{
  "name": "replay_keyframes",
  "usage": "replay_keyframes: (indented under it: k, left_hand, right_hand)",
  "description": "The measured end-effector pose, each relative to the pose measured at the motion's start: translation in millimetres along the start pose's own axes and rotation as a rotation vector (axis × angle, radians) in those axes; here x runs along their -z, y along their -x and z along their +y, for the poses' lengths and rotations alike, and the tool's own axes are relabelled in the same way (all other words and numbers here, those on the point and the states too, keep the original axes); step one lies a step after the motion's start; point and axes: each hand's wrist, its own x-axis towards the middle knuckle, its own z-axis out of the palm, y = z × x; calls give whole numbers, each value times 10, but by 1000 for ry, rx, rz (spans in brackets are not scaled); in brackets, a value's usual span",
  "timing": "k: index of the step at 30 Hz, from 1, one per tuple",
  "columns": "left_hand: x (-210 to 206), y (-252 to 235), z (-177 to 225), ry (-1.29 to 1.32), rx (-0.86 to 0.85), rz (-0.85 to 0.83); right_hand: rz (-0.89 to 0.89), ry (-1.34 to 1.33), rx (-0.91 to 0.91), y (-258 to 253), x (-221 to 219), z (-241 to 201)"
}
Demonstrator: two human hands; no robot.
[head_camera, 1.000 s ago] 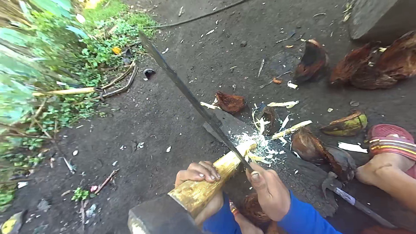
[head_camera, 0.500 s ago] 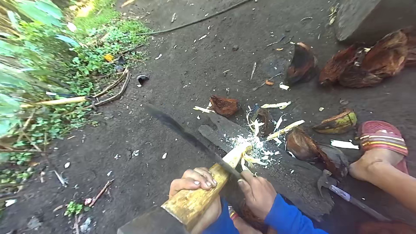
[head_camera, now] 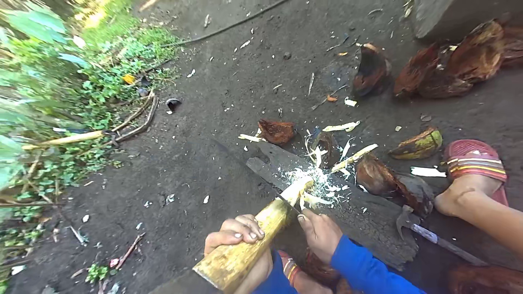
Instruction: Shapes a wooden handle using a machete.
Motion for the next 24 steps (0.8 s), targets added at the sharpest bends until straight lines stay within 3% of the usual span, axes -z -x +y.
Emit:
replay_keyframes:
  k: [4,9,13,17,22,24]
  left_hand:
    - [19,-30,-16,15,11,31]
    - [-86,3,-18,-2,1,6]
    - [-21,-30,-26,5,-7,9]
    - [37,-59,-52,12,-10,22]
    - [-57,-8,-35,-16,-4,9]
    - [-36,-7,-14,-10,2,18]
  right_hand:
    - [-111,19,-88,-15,94,-64]
    - [60,-17,107,160,70,-183]
    - [-47,-30,-69,-97,4,106]
    - [-129,-11,-145,-98,70,4]
    - [-30,-32,24,127,85,-162]
    - [-47,6,-13,32,40,-36]
